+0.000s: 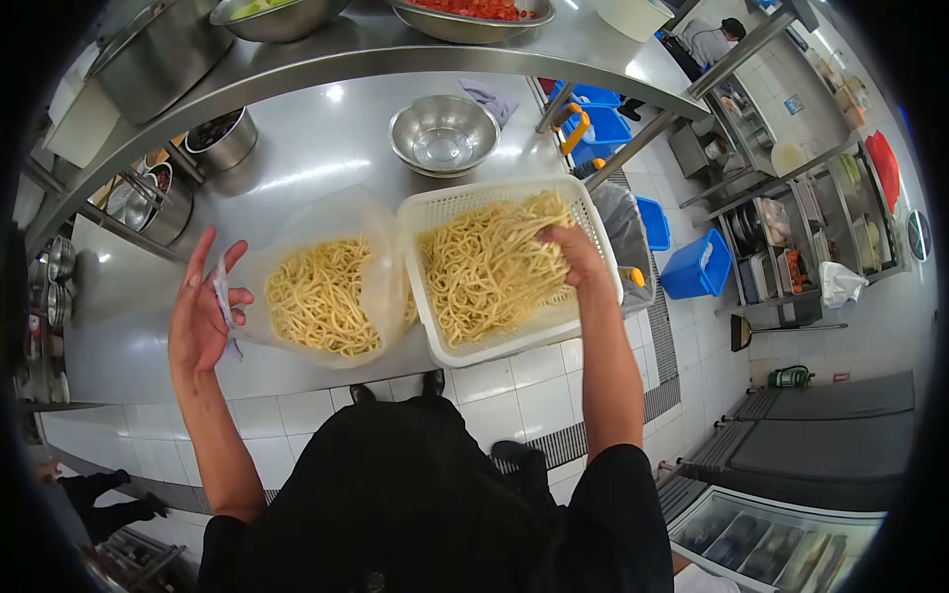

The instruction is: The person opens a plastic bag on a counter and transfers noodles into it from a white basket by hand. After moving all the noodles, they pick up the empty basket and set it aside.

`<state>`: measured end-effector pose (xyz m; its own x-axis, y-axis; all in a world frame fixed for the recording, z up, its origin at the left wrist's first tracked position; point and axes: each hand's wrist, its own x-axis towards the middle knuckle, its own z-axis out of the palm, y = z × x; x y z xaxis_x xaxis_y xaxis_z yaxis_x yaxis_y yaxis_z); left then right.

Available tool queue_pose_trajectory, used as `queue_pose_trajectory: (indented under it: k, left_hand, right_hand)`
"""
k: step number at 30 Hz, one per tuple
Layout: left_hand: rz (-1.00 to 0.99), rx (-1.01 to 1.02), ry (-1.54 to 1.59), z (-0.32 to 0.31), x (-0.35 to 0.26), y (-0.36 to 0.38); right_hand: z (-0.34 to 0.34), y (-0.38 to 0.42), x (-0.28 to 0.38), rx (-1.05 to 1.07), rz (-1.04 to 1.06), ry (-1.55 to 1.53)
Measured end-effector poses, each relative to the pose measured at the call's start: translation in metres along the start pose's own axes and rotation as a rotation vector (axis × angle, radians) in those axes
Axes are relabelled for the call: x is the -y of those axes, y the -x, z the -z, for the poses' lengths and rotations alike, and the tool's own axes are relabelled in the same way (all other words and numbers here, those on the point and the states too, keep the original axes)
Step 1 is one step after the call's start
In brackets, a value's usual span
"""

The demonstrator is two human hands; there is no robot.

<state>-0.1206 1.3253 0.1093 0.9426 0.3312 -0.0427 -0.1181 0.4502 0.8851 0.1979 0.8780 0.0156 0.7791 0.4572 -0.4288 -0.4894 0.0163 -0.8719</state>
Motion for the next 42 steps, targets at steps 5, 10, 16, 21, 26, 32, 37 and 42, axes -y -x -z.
queue_pose_trajectory:
  k: [5,10,16,21,26,32,37,42]
  left_hand:
    - [0.016,0.019,0.001,0.0,0.0,-0.004]
    - [0.021,0.026,-0.009,-0.001,0.001,-0.005]
    - [0.024,0.029,-0.041,-0.004,0.004,-0.007]
    - [0.034,0.065,-0.022,-0.012,0.004,-0.009]
    - [0.004,0.076,0.009,-0.022,0.002,-0.011]
    - [0.0,0.049,-0.006,-0.015,0.001,-0.013]
    - [0.011,0.054,0.015,0.002,-0.002,-0.009]
    - [0.004,0.017,0.001,0.014,-0.012,0.008]
  right_hand:
    - [-0.012,0.031,0.082,0.0,0.241,0.051]
    - [-0.013,0.072,0.169,0.09,0.508,0.085]
    - [-0.013,0.109,0.27,0.276,0.525,0.132]
    - [-0.071,0.13,0.326,0.28,0.695,0.198]
    - [-0.177,0.152,0.333,0.352,0.918,0.233]
    - [-0.277,0.147,0.292,0.718,0.867,-0.001]
    - [-0.288,0.082,0.207,0.621,0.74,0.193]
    - [-0.343,0.033,0.023,0.587,0.37,0.148]
